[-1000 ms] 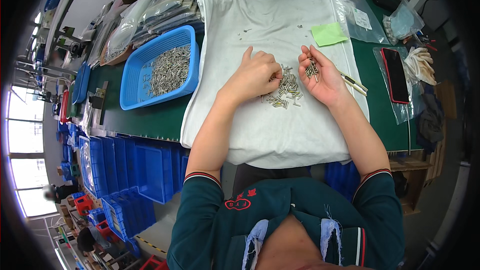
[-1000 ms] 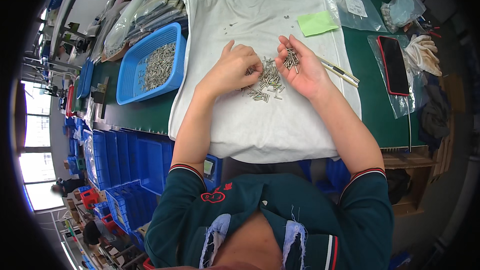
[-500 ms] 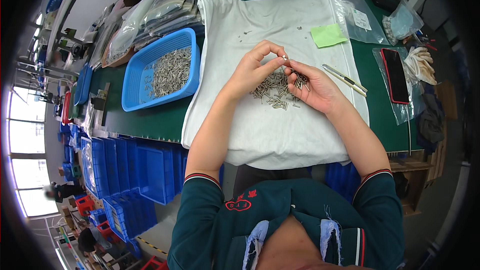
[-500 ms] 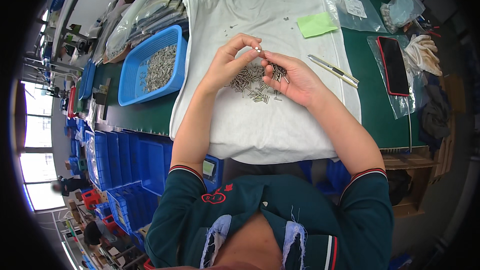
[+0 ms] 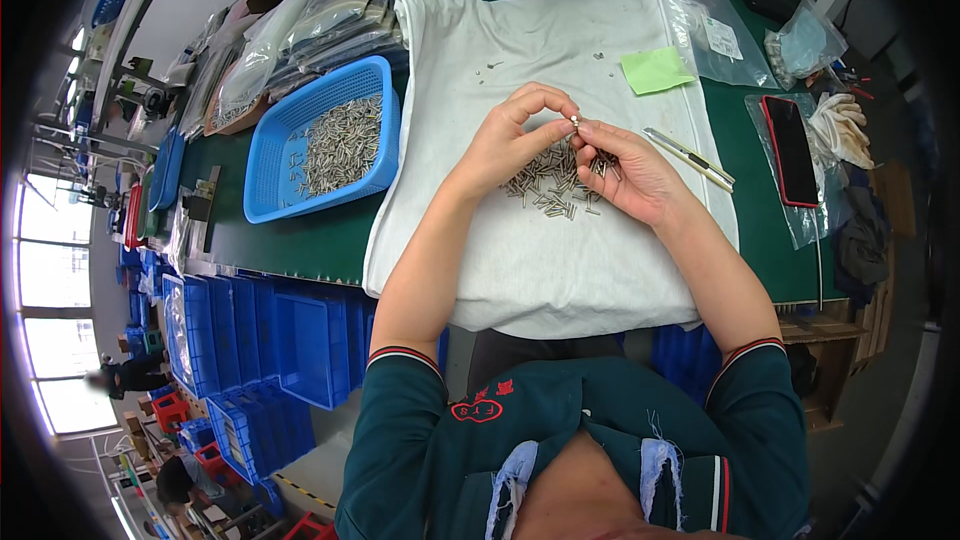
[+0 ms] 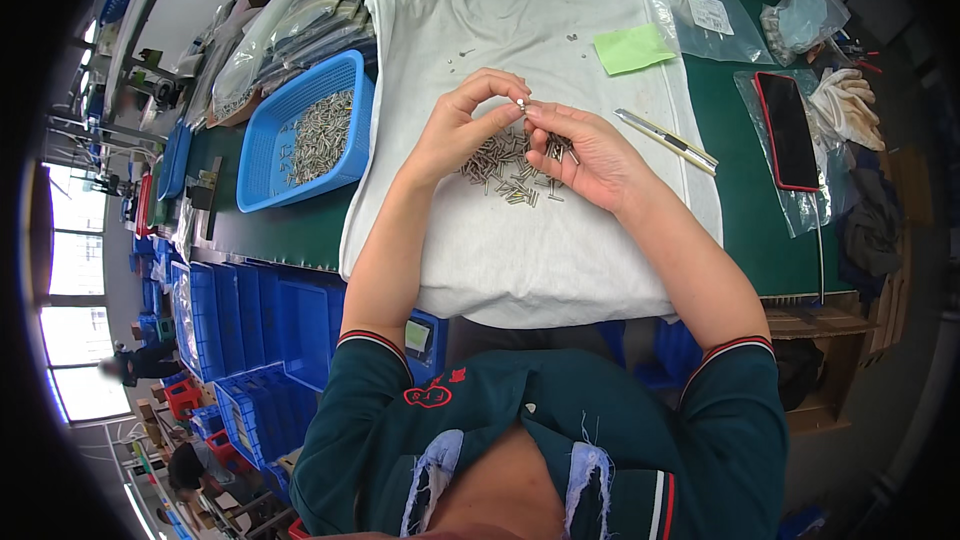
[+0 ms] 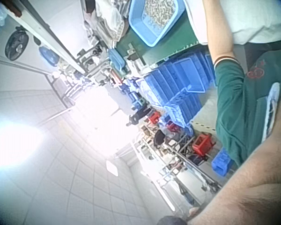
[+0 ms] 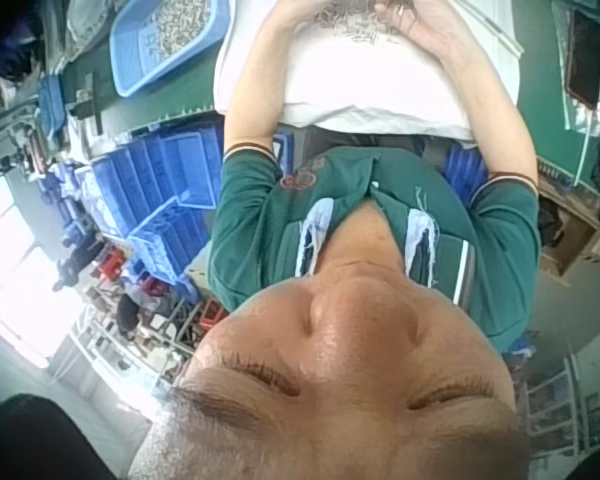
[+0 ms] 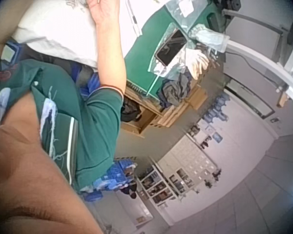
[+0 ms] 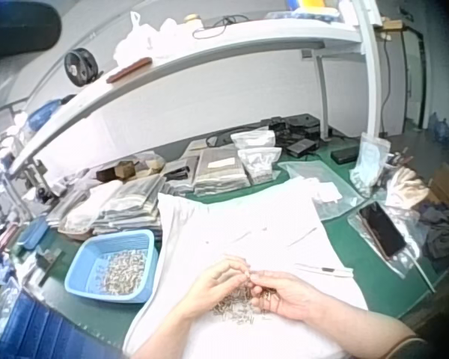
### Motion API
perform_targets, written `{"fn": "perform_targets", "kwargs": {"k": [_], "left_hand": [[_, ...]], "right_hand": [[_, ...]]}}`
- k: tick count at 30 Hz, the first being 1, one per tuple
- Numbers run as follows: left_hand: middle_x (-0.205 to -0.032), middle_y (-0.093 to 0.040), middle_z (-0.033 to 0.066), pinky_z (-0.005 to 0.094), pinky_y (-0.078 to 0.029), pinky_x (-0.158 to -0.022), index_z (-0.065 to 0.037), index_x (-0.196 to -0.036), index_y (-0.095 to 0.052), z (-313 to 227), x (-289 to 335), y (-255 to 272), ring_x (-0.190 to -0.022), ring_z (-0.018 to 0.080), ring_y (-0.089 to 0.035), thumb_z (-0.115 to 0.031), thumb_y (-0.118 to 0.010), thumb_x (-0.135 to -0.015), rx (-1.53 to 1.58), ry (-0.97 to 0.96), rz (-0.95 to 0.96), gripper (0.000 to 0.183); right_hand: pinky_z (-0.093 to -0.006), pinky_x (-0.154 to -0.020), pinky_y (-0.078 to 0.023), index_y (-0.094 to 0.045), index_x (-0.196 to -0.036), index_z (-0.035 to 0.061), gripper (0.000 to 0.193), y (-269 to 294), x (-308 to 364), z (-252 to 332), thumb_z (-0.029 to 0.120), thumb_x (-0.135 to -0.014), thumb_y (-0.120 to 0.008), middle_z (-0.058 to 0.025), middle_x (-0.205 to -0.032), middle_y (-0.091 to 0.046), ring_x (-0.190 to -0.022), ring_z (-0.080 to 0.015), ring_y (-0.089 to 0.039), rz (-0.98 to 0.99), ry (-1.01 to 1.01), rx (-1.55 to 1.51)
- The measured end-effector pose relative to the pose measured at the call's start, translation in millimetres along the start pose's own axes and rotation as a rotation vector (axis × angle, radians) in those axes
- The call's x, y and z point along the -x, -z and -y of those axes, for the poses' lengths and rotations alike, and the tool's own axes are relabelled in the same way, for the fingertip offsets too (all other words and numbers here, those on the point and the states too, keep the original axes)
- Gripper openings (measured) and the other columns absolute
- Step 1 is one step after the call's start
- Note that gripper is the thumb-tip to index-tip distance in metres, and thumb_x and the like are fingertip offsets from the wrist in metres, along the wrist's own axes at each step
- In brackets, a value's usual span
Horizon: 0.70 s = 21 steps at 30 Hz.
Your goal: The person sorts small metal or plastic pins on a white cloth on a workbench, inspecting them one by one with metal tweezers.
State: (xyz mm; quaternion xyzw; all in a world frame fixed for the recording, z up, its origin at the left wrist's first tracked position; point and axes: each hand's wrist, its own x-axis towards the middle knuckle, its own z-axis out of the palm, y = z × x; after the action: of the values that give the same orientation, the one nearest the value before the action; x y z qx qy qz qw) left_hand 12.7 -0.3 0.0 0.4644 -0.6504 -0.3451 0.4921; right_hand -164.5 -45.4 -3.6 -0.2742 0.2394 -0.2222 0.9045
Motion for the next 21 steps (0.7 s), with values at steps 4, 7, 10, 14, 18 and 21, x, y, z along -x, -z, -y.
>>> {"fn": "perform_targets", "kwargs": {"k": [4, 7, 10, 14, 18, 21], "left_hand": [[-0.098, -0.059, 0.0051, 0.0307, -0.039, -0.090, -0.003, -0.089, -0.061, -0.6, -0.3, 0.6, -0.100, 0.0172, -0.052, -0.007, -0.062, -0.080, -0.013, -0.032, 0.001, 0.010], [-0.097, -0.059, 0.0052, 0.0306, -0.039, -0.089, -0.004, -0.088, -0.061, -0.8, -0.3, 0.0, -0.099, 0.0174, -0.053, -0.006, -0.062, -0.079, -0.032, -0.047, -0.013, 0.010], [-0.095, -0.059, 0.0044, 0.0292, -0.040, -0.087, -0.004, -0.087, -0.060, -1.3, -0.2, -1.3, -0.096, 0.0166, -0.054, -0.006, -0.063, -0.077, -0.064, -0.074, -0.037, 0.010], [-0.092, -0.059, 0.0038, 0.0277, -0.041, -0.084, -0.004, -0.086, -0.061, -0.5, 0.8, -2.7, -0.092, 0.0163, -0.055, -0.007, -0.064, -0.076, -0.116, -0.094, -0.053, 0.011], [-0.091, -0.059, 0.0039, 0.0277, -0.041, -0.084, -0.004, -0.086, -0.061, -3.2, 0.3, -4.2, -0.092, 0.0167, -0.055, -0.008, -0.064, -0.076, -0.093, -0.067, -0.070, 0.011], [-0.089, -0.060, 0.0039, 0.0280, -0.041, -0.083, -0.004, -0.085, -0.062, -3.5, 0.0, -3.4, -0.091, 0.0173, -0.055, -0.009, -0.064, -0.076, -0.096, -0.060, -0.094, 0.010]], "right_hand": [[-0.0197, -0.063, -0.051, -0.055, -0.102, 0.0024, 0.021, -0.6, 0.1, 0.9, 0.017, -0.087, -0.058, 0.0024, -0.081, -0.053, -0.070, -0.0021, -0.053, 0.001, 0.004, 0.015], [-0.0197, -0.064, -0.052, -0.055, -0.101, 0.0023, 0.021, 0.8, 0.1, 0.1, 0.017, -0.087, -0.057, 0.0020, -0.082, -0.054, -0.070, -0.0018, -0.053, 0.023, 0.012, 0.012], [-0.0223, -0.067, -0.053, -0.055, -0.100, 0.0016, 0.021, 1.2, 0.0, 1.9, 0.018, -0.089, -0.054, -0.0002, -0.085, -0.055, -0.073, -0.0040, -0.055, 0.025, 0.011, 0.029], [-0.0257, -0.070, -0.055, -0.055, -0.100, 0.0008, 0.021, -4.5, 1.6, 0.8, 0.019, -0.090, -0.051, -0.0025, -0.085, -0.057, -0.075, -0.0073, -0.057, -0.053, 0.013, -0.032], [-0.0286, -0.071, -0.056, -0.055, -0.099, -0.0005, 0.021, -2.6, 0.9, 1.2, 0.018, -0.091, -0.049, -0.0048, -0.084, -0.058, -0.076, -0.0103, -0.059, -0.034, 0.009, -0.097], [-0.0286, -0.070, -0.056, -0.056, -0.098, -0.0014, 0.020, 0.4, -0.3, 1.3, 0.016, -0.090, -0.050, -0.0053, -0.082, -0.059, -0.076, -0.0106, -0.060, 0.008, 0.009, -0.094]]}}
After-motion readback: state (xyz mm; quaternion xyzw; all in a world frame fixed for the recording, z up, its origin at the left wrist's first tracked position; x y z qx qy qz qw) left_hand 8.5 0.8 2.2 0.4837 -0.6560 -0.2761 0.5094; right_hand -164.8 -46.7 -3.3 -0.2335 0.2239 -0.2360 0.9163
